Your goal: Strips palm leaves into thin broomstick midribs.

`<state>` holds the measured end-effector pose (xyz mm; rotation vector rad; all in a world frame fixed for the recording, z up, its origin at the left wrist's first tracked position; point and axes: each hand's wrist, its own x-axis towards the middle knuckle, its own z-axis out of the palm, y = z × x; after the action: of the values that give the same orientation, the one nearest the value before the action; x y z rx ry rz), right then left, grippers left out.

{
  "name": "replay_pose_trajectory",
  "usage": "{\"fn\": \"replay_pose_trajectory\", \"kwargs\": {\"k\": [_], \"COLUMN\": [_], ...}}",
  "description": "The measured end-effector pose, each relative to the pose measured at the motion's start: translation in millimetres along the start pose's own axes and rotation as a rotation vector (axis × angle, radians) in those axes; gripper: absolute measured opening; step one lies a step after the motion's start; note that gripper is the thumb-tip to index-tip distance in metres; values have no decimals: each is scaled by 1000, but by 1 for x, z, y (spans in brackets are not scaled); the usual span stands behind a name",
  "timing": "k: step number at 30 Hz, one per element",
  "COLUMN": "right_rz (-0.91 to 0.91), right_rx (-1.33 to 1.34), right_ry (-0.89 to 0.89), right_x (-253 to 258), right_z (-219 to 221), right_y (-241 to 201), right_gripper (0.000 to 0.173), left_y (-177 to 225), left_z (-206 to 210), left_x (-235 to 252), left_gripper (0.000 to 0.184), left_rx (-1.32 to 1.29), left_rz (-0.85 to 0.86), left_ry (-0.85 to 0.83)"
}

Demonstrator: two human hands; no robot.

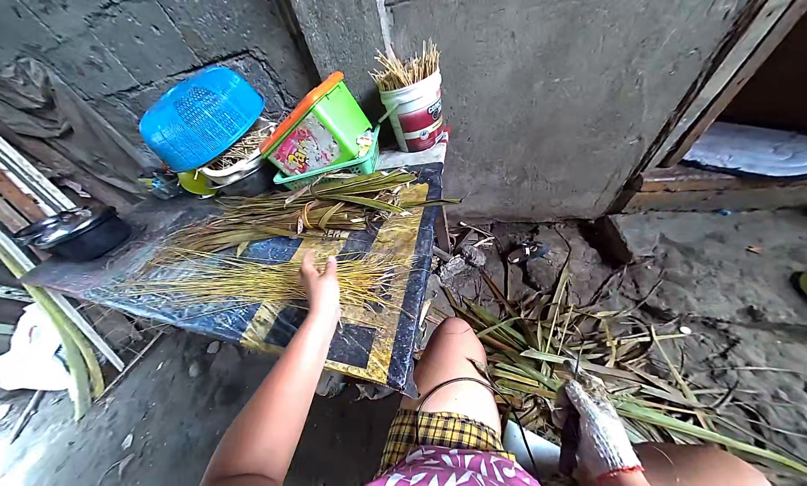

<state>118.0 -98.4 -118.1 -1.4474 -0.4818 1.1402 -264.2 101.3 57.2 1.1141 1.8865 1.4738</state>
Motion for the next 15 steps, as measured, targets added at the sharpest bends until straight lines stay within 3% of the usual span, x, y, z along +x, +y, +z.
{"fn": "replay_pose_trajectory", "kwargs": {"k": [2,4,11,15], "right_rz": [5,24,-17,-10], "right_rx": [32,56,37,58], "right_ry": [28,31,-19,28], "right_x": [2,4,18,14], "right_z": [1,1,-13,-11], "right_y": [2,3,19,10], "right_gripper": [26,24,29,28], "left_y": [9,20,64,63], "left_z": [25,55,154,180], "left_x": [0,7,46,46], "left_gripper": [49,47,71,42], "left_rx": [-126,-262,-591,-659], "left_rz": [16,-6,-464,-485], "left_ry": [-154,-253,-258,-230]}}
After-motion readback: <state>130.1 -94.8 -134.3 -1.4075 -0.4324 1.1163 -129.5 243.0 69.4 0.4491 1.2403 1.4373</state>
